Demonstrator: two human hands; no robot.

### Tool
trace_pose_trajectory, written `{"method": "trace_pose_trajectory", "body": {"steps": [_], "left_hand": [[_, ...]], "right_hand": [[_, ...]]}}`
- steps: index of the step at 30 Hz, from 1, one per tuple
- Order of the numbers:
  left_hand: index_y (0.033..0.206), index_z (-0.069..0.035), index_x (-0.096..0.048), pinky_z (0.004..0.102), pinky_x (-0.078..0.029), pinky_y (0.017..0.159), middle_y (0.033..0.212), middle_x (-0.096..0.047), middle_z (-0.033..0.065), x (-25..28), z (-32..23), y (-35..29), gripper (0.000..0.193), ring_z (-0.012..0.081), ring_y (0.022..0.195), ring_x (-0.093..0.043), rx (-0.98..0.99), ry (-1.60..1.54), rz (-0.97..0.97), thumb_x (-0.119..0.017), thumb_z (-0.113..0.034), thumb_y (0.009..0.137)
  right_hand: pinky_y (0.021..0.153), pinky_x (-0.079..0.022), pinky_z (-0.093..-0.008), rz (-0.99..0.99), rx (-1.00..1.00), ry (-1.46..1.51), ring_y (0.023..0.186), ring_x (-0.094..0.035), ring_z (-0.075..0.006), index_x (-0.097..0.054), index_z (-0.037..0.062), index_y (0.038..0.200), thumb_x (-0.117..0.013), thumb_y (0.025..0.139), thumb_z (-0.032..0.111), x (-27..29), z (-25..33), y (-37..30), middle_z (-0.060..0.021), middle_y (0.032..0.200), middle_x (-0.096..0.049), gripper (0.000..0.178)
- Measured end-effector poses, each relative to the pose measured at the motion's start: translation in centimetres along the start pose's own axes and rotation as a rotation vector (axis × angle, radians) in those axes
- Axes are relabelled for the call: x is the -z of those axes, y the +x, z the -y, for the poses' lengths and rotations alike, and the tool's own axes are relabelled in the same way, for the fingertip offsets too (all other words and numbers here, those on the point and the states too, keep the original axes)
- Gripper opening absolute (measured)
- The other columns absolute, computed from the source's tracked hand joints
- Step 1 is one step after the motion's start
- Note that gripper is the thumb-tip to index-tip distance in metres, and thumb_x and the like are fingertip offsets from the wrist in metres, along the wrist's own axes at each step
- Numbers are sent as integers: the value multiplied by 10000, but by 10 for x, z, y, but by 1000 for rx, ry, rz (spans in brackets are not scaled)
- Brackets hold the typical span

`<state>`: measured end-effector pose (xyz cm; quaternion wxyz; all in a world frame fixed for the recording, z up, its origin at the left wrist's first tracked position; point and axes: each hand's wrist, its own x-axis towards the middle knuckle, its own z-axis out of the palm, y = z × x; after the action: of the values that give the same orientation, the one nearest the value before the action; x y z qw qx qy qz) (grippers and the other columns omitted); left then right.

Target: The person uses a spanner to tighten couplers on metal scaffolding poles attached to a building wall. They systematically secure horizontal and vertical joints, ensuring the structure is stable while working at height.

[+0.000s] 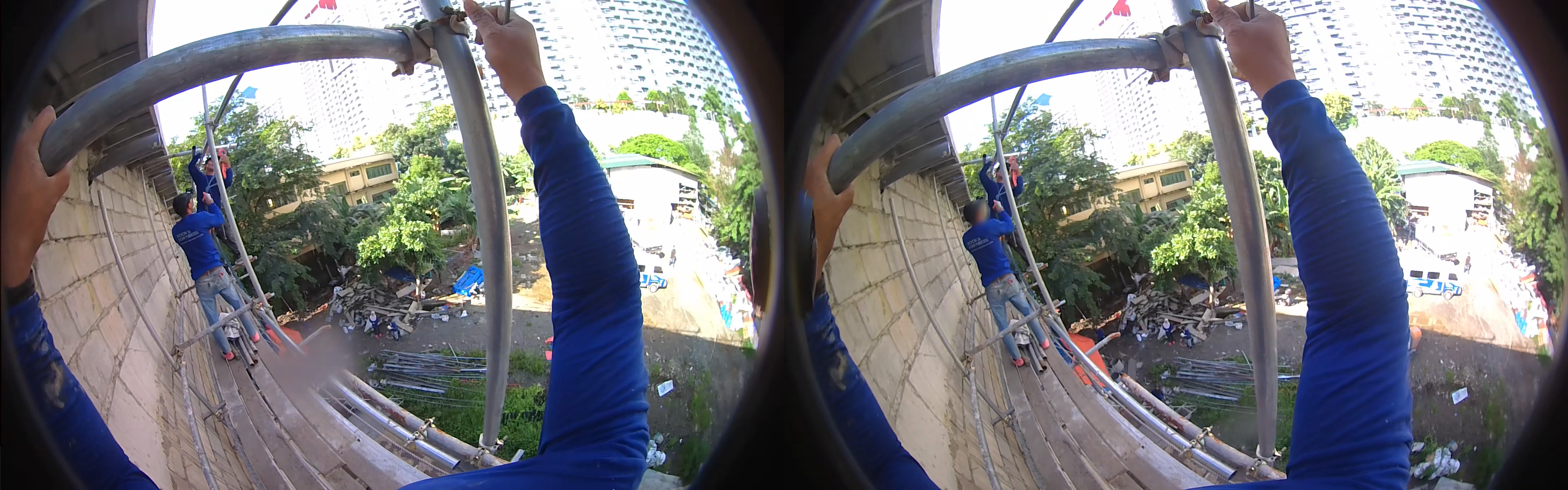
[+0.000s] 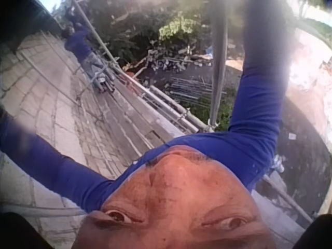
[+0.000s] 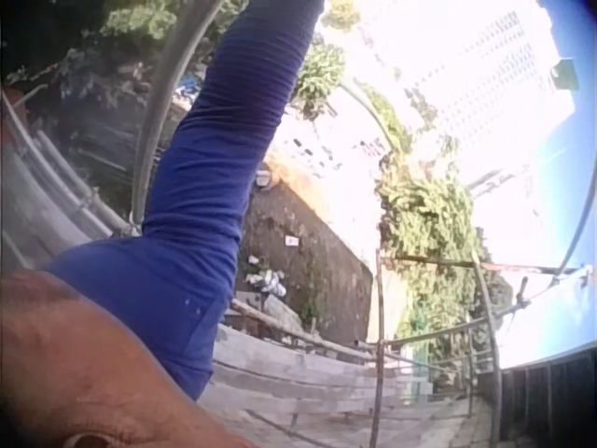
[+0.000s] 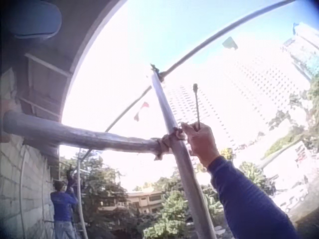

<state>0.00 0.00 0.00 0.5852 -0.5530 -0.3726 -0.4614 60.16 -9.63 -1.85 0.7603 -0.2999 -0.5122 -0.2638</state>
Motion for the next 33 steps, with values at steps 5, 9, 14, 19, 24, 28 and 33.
{"method": "trace_pose_trajectory", "body": {"steps": [5, 9, 14, 19, 24, 28, 33], "left_hand": [[1444, -17, -564, 383, -474, 1074, 1316, -658, 245, -16, 8, -2, 695, 357, 1248, -638, 39, -132, -30, -761, 25, 779], [1424, -8, -579, 388, -492, 1045, 1271, -675, 244, -5, -13, -7, 649, 385, 1195, -655, 54, -75, -58, -761, 29, 802], [1417, -12, -585, 395, -505, 1031, 1245, -689, 240, 7, -19, -5, 623, 389, 1178, -662, 52, -58, -21, -783, -7, 826], [1406, -24, -591, 404, -517, 1021, 1240, -694, 235, 11, -36, -15, 604, 398, 1152, -669, 67, -46, -32, -786, -52, 835], [1326, -51, -623, 435, -526, 960, 1176, -701, 224, 13, -28, -15, 527, 417, 1094, -669, -6, -7, -105, -775, -60, 821], [1242, -71, -635, 460, -521, 905, 1119, -701, 214, 13, -32, -14, 458, 428, 1061, -658, -43, -13, -123, -766, -59, 803], [1372, -62, -627, 433, -526, 1003, 1252, -698, 186, 21, -37, -12, 597, 375, 1144, -661, 43, 15, -10, -812, -128, 808]], "right_hand": [[503, -319, -236, 47, 116, -113, 581, -430, -38, -786, 36, 929, -754, 995, 339, 0, -9, 34, 12, 717, -641, 312], [658, -450, -277, 122, 242, -234, 692, -560, -93, -789, 19, 873, -732, 1003, 297, 0, -8, 44, -38, 804, -720, 313], [740, -487, -284, 187, 283, -241, 808, -640, -102, -745, 1, 1062, -676, 1035, 204, 4, -15, 49, -42, 861, -741, 216], [767, -481, -274, 195, 298, -181, 773, -631, -107, -752, 17, 1064, -674, 1036, 209, 1, -9, 35, -61, 927, -749, 209], [690, -488, -301, 177, 70, -118, 793, -591, -105, -732, 40, 1177, -555, 1099, 379, 13, -21, 36, -20, 867, -656, 391], [770, -530, -346, 101, -86, -72, 901, -622, -165, -704, 8, 1246, -608, 1030, 576, -12, -22, 19, -99, 1023, -673, 615], [854, -528, -379, 65, -330, 27, 986, -642, -200, -661, -11, 1308, -628, 1008, 584, -15, -27, 35, -124, 1108, -688, 667]]}}
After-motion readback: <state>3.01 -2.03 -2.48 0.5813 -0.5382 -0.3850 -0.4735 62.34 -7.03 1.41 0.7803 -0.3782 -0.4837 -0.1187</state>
